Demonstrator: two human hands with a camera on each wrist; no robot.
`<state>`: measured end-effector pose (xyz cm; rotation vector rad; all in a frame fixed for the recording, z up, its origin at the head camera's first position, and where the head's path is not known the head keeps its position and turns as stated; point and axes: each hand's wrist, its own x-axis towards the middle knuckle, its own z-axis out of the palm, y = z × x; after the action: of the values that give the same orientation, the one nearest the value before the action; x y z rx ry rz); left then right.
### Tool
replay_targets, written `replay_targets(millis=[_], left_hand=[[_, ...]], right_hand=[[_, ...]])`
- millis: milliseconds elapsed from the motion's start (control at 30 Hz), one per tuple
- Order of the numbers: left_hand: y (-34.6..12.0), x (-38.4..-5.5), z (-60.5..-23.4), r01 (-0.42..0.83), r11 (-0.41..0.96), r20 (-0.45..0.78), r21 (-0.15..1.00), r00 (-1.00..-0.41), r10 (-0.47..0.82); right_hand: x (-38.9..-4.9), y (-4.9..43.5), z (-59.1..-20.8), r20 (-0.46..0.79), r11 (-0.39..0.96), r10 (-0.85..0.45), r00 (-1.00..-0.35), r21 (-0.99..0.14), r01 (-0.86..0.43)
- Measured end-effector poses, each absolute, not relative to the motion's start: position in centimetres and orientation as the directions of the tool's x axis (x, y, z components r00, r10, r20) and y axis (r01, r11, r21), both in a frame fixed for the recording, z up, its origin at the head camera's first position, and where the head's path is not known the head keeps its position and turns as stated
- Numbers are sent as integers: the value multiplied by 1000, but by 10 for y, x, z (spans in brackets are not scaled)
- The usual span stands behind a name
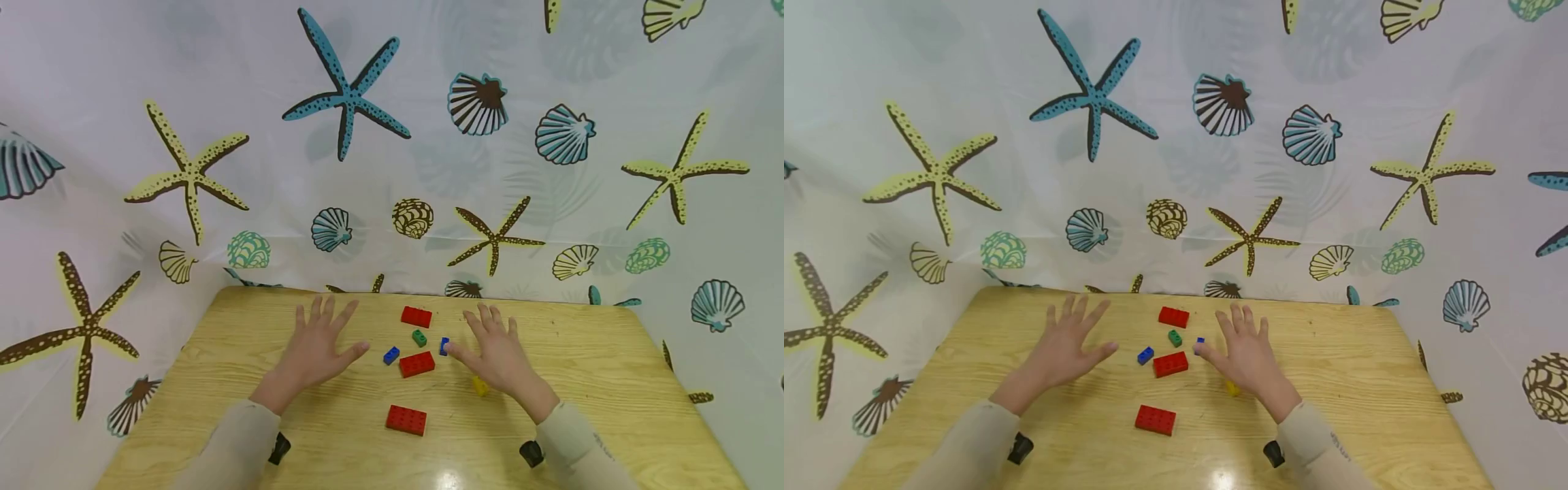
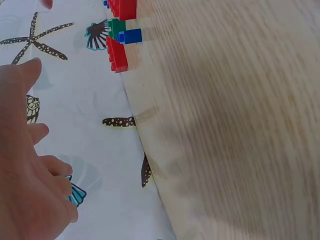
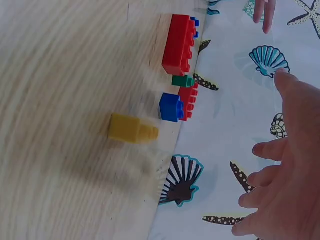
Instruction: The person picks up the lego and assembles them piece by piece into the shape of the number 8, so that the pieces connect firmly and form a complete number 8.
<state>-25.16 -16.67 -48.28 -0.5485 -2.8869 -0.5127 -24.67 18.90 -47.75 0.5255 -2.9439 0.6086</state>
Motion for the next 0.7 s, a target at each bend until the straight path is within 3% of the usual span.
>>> replay_targets(millis=[367,700], left_hand=[[-157,-249,-492,380,767,135,518,-921,365],[-150,-249,-498,357,729,103,584,-923,370]], right_hand=[[-233,176,-487,118,794,-382,-916,-465,-391],[-218,165,-495,78,750,-373,-925,-562,-349]])
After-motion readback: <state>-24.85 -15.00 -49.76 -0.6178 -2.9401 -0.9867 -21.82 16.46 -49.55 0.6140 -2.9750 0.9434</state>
